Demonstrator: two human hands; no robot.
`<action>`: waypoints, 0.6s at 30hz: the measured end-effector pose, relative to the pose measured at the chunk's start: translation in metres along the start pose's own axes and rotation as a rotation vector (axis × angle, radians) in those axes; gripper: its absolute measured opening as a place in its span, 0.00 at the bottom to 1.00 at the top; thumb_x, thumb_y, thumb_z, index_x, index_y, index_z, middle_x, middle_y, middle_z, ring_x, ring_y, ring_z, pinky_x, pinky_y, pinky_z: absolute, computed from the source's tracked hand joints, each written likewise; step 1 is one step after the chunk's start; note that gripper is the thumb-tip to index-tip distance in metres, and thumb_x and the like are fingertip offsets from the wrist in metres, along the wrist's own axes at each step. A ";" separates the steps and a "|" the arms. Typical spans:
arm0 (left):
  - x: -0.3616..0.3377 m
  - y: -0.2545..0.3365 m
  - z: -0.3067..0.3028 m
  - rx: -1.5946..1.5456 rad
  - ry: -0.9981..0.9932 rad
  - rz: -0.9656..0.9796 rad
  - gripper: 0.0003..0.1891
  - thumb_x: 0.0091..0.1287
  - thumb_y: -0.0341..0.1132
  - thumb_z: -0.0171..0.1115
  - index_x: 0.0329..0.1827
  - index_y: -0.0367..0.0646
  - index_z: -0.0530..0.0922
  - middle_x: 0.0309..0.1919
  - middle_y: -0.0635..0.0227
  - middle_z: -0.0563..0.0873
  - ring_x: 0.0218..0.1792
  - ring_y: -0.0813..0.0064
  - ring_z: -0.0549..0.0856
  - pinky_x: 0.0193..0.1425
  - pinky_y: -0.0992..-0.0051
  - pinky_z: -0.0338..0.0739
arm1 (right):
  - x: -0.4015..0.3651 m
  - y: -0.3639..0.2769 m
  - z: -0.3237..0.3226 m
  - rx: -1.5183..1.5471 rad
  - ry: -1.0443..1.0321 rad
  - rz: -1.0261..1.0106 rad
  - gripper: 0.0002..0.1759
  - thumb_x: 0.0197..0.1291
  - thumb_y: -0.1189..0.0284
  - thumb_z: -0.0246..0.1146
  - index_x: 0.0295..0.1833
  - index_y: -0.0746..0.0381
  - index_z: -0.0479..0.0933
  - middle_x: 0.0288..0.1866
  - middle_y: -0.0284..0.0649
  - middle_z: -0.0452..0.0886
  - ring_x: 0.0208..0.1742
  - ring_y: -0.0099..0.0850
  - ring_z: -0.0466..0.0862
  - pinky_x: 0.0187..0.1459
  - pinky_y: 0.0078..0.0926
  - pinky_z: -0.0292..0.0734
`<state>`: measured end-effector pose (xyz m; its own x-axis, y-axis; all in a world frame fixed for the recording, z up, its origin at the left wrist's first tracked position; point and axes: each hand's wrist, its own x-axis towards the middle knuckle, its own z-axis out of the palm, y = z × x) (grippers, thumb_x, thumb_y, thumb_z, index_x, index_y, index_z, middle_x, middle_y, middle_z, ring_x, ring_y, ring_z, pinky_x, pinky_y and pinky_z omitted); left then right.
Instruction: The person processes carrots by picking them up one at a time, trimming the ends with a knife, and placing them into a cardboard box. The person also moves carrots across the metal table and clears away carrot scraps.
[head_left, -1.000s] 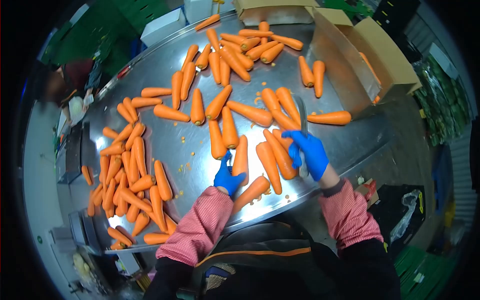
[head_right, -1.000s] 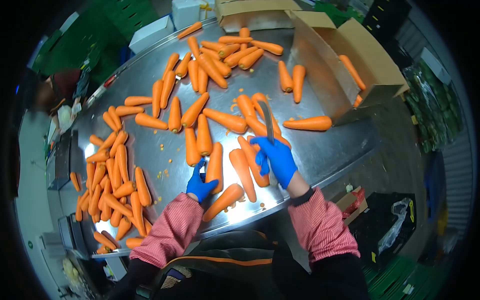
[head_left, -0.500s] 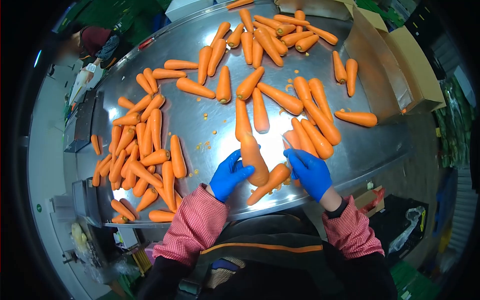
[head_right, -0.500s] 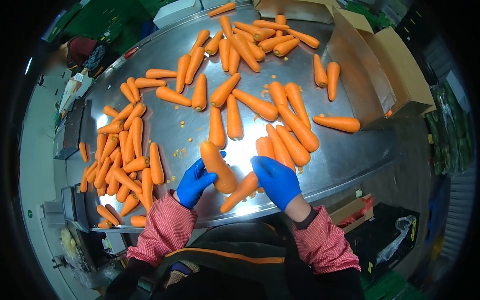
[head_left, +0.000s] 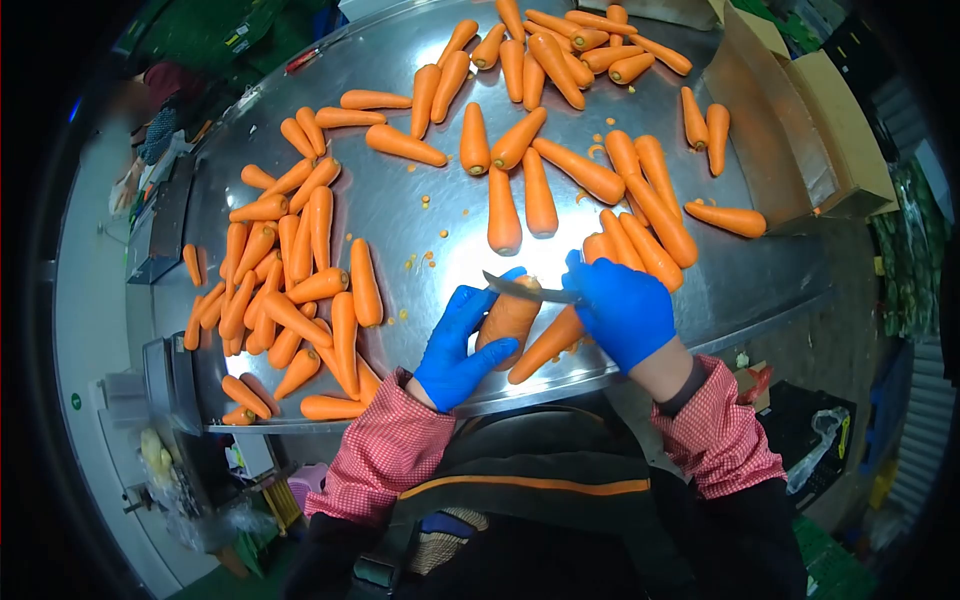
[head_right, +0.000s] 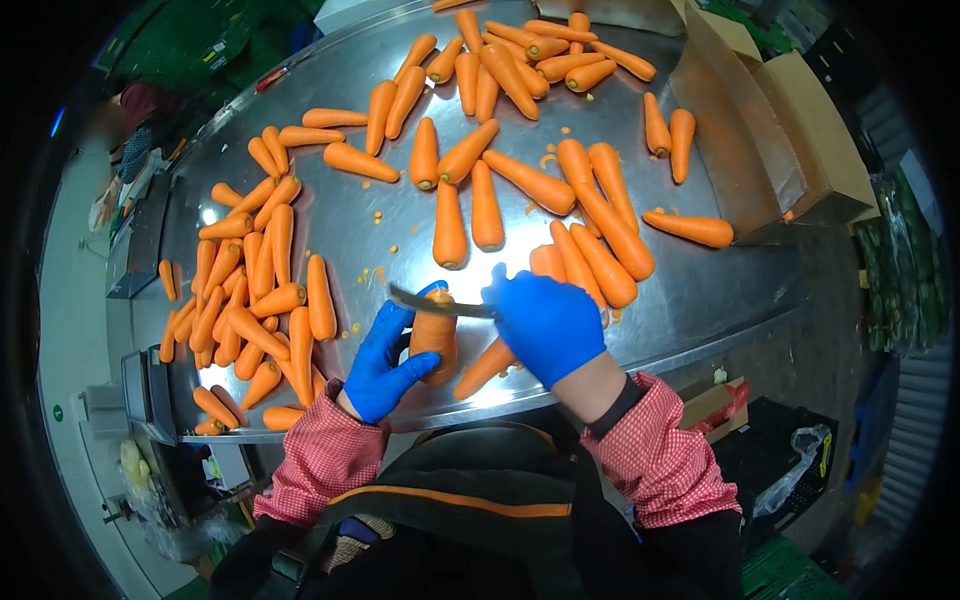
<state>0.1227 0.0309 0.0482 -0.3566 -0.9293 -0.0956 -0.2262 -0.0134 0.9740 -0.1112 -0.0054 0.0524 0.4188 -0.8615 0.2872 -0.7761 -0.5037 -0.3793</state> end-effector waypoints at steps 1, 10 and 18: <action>0.000 0.002 -0.002 -0.018 -0.024 -0.005 0.33 0.63 0.34 0.65 0.71 0.47 0.63 0.54 0.61 0.72 0.61 0.64 0.73 0.66 0.65 0.70 | -0.004 0.012 0.010 0.021 0.008 0.008 0.13 0.55 0.70 0.63 0.48 0.55 0.79 0.32 0.38 0.81 0.34 0.37 0.84 0.31 0.33 0.78; 0.008 -0.019 -0.006 -1.259 0.277 -0.255 0.34 0.66 0.41 0.62 0.71 0.38 0.58 0.63 0.56 0.71 0.65 0.59 0.73 0.70 0.57 0.68 | -0.031 0.012 0.036 0.496 0.019 0.424 0.16 0.63 0.68 0.60 0.55 0.59 0.77 0.43 0.43 0.82 0.43 0.42 0.83 0.45 0.33 0.78; 0.003 -0.031 0.010 -1.772 0.398 -0.382 0.30 0.71 0.47 0.49 0.69 0.35 0.59 0.64 0.46 0.70 0.64 0.50 0.73 0.67 0.55 0.72 | -0.011 -0.029 0.032 0.022 0.156 -0.012 0.23 0.54 0.70 0.65 0.58 0.60 0.75 0.29 0.35 0.72 0.27 0.27 0.77 0.27 0.27 0.71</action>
<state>0.1195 0.0322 0.0156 -0.2543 -0.8010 -0.5420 0.9552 -0.2958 -0.0110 -0.0783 0.0165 0.0324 0.3482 -0.8361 0.4238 -0.7604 -0.5164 -0.3940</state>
